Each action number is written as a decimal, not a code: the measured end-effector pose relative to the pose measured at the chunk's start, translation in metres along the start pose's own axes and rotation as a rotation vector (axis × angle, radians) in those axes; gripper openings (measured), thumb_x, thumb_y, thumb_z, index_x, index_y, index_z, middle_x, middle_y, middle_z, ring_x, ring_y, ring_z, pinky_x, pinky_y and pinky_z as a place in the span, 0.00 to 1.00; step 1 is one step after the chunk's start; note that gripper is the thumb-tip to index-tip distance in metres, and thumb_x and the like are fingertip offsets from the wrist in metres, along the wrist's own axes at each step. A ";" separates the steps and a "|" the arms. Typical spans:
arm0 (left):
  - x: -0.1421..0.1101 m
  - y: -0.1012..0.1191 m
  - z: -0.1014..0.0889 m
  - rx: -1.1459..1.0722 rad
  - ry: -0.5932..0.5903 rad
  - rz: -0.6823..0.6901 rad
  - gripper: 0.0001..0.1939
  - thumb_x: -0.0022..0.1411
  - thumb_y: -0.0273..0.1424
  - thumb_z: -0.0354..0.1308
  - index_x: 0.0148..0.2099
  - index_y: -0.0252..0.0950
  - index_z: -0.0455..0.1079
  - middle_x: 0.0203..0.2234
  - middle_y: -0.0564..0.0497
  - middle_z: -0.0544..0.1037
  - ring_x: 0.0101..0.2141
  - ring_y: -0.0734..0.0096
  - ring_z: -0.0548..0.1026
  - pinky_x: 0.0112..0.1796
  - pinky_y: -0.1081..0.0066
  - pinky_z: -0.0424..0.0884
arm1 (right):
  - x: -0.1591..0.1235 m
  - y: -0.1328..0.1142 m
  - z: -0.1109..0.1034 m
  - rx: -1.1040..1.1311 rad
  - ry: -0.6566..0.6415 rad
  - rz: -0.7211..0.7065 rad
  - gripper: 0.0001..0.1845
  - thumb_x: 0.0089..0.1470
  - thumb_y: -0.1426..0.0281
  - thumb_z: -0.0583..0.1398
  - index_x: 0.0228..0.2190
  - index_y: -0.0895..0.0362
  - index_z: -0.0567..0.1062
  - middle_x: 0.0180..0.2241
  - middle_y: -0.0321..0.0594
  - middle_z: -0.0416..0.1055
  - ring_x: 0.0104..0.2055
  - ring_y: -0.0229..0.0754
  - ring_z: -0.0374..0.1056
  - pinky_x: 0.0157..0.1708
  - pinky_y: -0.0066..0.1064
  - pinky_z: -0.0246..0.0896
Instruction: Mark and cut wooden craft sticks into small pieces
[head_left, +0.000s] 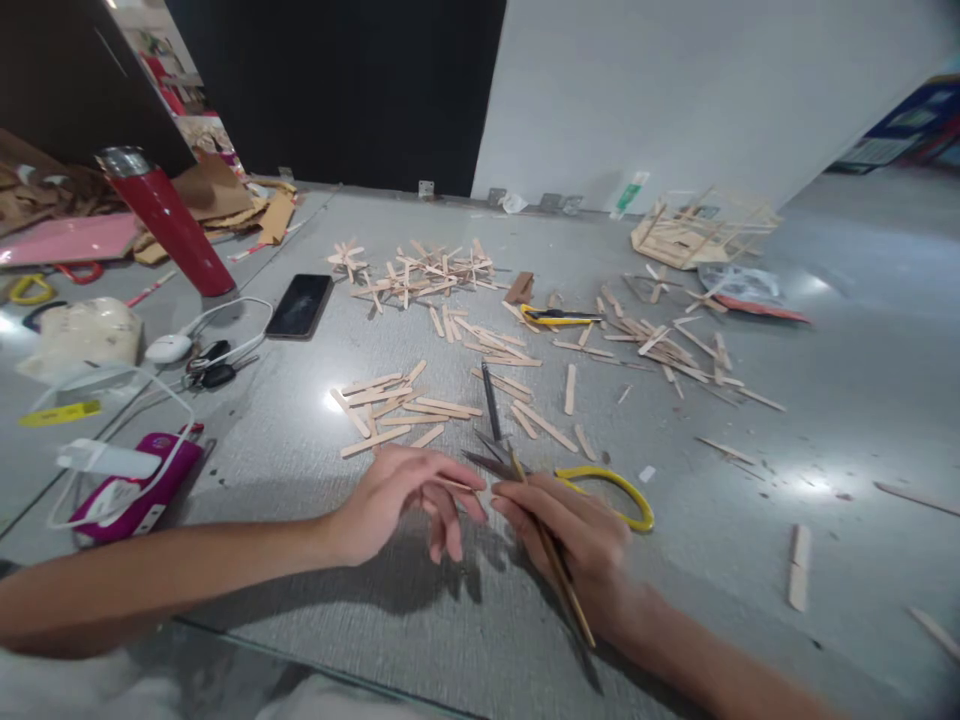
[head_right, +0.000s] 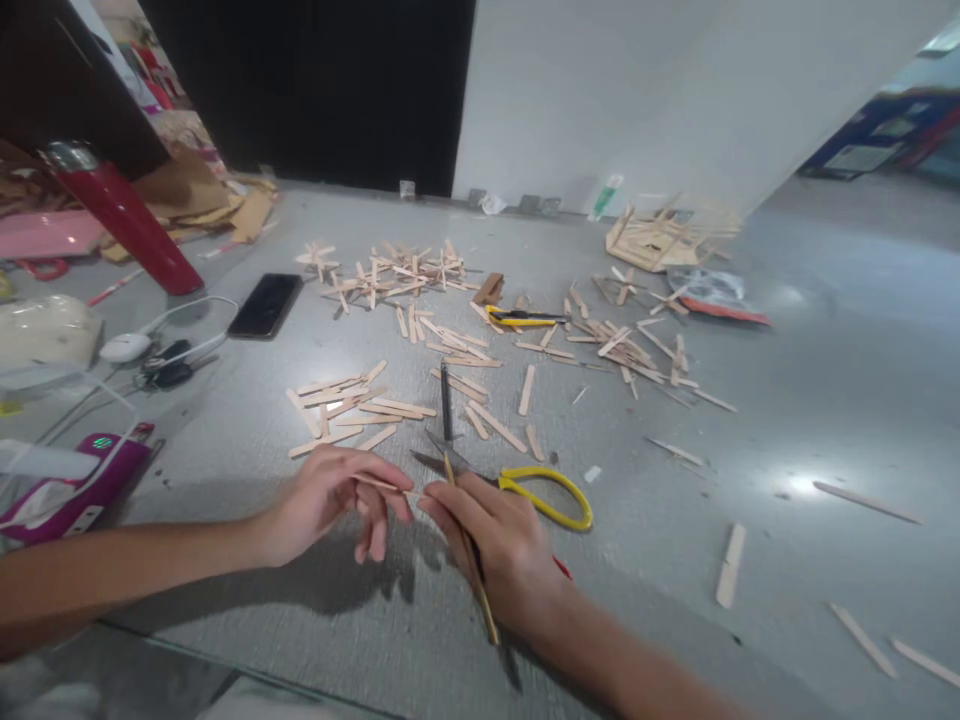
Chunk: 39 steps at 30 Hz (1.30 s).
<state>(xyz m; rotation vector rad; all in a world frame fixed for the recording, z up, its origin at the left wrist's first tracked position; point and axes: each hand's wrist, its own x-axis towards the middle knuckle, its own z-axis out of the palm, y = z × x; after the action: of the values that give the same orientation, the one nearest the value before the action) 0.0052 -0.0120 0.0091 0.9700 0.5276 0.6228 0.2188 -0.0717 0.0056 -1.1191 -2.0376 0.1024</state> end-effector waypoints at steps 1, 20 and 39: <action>0.001 0.002 0.000 -0.035 -0.032 -0.024 0.27 0.67 0.52 0.64 0.43 0.29 0.80 0.31 0.42 0.84 0.21 0.69 0.81 0.19 0.75 0.74 | -0.001 0.002 -0.001 -0.039 -0.002 -0.055 0.14 0.74 0.72 0.54 0.39 0.58 0.79 0.26 0.39 0.76 0.24 0.38 0.73 0.26 0.28 0.64; 0.004 0.014 -0.008 0.348 0.079 -0.101 0.10 0.70 0.35 0.62 0.44 0.32 0.73 0.30 0.51 0.79 0.19 0.80 0.74 0.17 0.81 0.66 | -0.014 0.027 -0.017 -0.023 0.167 0.166 0.10 0.63 0.70 0.67 0.45 0.49 0.76 0.33 0.37 0.81 0.29 0.43 0.79 0.31 0.33 0.75; 0.005 0.011 -0.010 0.783 0.070 0.023 0.06 0.68 0.30 0.60 0.42 0.35 0.77 0.31 0.49 0.81 0.29 0.72 0.75 0.31 0.74 0.68 | -0.002 0.006 -0.016 0.288 0.014 0.396 0.06 0.66 0.71 0.61 0.41 0.51 0.80 0.24 0.34 0.80 0.19 0.37 0.74 0.19 0.26 0.68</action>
<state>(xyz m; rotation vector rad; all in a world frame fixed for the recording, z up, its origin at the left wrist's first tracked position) -0.0004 0.0014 0.0136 1.6949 0.8514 0.4698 0.2340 -0.0739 0.0126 -1.3134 -1.6971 0.5657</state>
